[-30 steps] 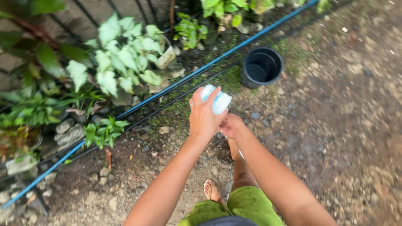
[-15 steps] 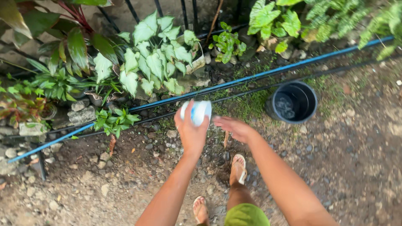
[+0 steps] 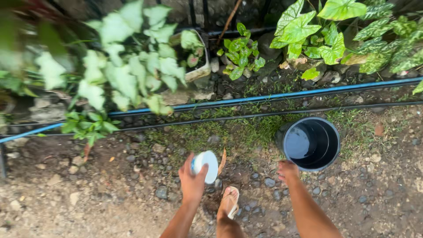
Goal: The person dips a cup into a bucket of water and pours the water onto various plants growing along a fence and in a garden bed.
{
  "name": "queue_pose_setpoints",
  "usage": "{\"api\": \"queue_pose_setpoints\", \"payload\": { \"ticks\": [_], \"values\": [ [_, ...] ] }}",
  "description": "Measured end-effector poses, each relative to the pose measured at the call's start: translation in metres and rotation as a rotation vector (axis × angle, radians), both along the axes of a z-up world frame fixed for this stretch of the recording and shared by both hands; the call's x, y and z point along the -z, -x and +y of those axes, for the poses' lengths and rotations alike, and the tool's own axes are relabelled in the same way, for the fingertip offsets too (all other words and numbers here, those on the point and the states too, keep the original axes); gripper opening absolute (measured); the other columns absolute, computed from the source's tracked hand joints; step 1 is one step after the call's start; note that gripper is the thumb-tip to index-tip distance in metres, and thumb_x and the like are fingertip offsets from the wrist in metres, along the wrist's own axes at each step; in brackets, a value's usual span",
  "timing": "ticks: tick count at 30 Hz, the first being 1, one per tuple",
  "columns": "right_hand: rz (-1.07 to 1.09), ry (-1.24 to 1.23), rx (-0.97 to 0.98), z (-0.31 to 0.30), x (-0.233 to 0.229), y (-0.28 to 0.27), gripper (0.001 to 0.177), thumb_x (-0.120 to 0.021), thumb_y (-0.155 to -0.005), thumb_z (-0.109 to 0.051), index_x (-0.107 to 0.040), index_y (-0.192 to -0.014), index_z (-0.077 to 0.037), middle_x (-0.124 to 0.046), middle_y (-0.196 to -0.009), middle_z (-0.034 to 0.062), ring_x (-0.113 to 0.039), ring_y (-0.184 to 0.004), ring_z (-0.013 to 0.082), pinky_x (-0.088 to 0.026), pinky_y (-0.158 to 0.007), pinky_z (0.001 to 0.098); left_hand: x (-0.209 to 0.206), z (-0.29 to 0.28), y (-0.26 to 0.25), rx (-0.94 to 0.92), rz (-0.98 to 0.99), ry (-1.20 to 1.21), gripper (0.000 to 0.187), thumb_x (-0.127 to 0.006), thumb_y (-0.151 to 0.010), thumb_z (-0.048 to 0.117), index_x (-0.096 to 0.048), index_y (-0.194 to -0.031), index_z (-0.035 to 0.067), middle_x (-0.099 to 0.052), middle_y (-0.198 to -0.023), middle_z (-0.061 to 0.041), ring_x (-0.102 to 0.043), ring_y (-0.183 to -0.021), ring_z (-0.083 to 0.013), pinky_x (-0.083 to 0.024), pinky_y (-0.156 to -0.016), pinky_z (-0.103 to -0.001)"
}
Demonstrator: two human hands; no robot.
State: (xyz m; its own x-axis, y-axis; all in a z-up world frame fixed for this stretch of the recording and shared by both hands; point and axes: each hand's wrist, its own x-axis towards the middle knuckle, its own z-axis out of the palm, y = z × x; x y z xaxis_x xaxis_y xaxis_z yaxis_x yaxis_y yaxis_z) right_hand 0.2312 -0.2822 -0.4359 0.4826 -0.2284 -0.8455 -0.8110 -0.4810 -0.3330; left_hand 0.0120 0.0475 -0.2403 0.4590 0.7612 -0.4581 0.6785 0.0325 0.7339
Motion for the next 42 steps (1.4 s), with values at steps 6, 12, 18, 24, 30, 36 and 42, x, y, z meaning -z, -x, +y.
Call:
{"api": "queue_pose_setpoints", "payload": {
  "ticks": [6, 12, 18, 24, 30, 36, 42],
  "values": [
    [-0.624, 0.534, -0.725, -0.006, 0.025, -0.087, 0.060, -0.066, -0.088, -0.029, -0.055, -0.146, -0.020, -0.035, -0.162, 0.0160, -0.035, -0.147, 0.0428, -0.040, -0.114, 0.0564, 0.062, -0.031, -0.025, 0.000, 0.010, 0.075, 0.076, -0.078, -0.078, 0.038, -0.052, -0.147, 0.021, -0.043, -0.141, -0.020, -0.051, -0.128, -0.0357, -0.043, -0.108, -0.045],
    [-0.193, 0.684, -1.407, 0.006, 0.038, -0.219, 0.082, -0.073, -0.087, -0.044, -0.031, -0.157, -0.030, -0.005, -0.171, 0.0010, 0.002, -0.156, 0.0342, -0.011, -0.121, 0.0682, 0.105, -0.039, -0.047, -0.034, 0.146, 0.173, 0.074, -0.078, -0.079, 0.036, -0.051, -0.147, 0.027, -0.042, -0.140, -0.019, -0.056, -0.126, -0.0365, -0.055, -0.100, -0.045],
    [-0.240, 0.727, -1.493, -0.044, 0.098, -0.283, 0.050, -0.055, -0.101, -0.025, -0.051, -0.149, -0.038, -0.032, -0.168, -0.0043, -0.019, -0.159, 0.0251, -0.021, -0.124, 0.0627, 0.143, -0.045, -0.037, -0.113, 0.097, 0.156, 0.070, -0.079, -0.081, 0.034, -0.054, -0.146, 0.026, -0.041, -0.141, -0.018, -0.057, -0.125, -0.0354, -0.056, -0.101, -0.044],
    [-0.291, 0.782, -1.540, -0.044, 0.063, -0.293, 0.051, -0.067, -0.091, -0.048, -0.057, -0.141, -0.039, -0.036, -0.165, -0.0019, -0.029, -0.154, 0.0249, -0.029, -0.123, 0.0509, 0.160, -0.055, -0.023, -0.207, 0.102, 0.200, 0.071, -0.079, -0.078, 0.034, -0.053, -0.145, 0.030, -0.041, -0.139, -0.018, -0.062, -0.119, -0.0339, -0.061, -0.094, -0.041],
    [-0.312, 0.908, -1.289, -0.071, 0.053, -0.283, 0.035, -0.060, -0.101, -0.037, -0.070, -0.131, -0.021, -0.068, -0.137, 0.0156, -0.065, -0.125, 0.0369, -0.058, -0.095, 0.0523, 0.149, -0.061, -0.014, -0.205, 0.113, 0.186, 0.067, -0.079, -0.081, 0.032, -0.056, -0.144, 0.029, -0.043, -0.139, -0.018, -0.064, -0.115, -0.0339, -0.059, -0.093, -0.039],
    [-0.158, 0.660, -0.839, -0.139, -0.009, -0.238, 0.035, -0.063, -0.094, -0.037, -0.071, -0.106, -0.005, -0.070, -0.098, 0.0187, -0.069, -0.086, 0.0331, -0.056, -0.073, 0.0472, 0.130, -0.049, -0.001, -0.379, -0.037, 0.276, 0.064, -0.078, -0.082, 0.025, -0.058, -0.143, 0.021, -0.044, -0.137, -0.018, -0.064, -0.115, -0.0297, -0.061, -0.087, -0.038],
    [-0.138, -0.197, -0.207, -0.110, -0.051, -0.121, 0.037, -0.070, -0.095, -0.039, -0.062, -0.097, -0.002, -0.049, -0.067, 0.0005, -0.049, -0.054, 0.0125, -0.049, -0.061, 0.0294, 0.120, -0.035, 0.027, -0.529, -0.281, 0.298, 0.065, -0.079, -0.083, 0.020, -0.057, -0.142, 0.007, -0.069, -0.114, -0.016, -0.070, -0.093, -0.0216, -0.059, -0.076, -0.032]
  ]
}}
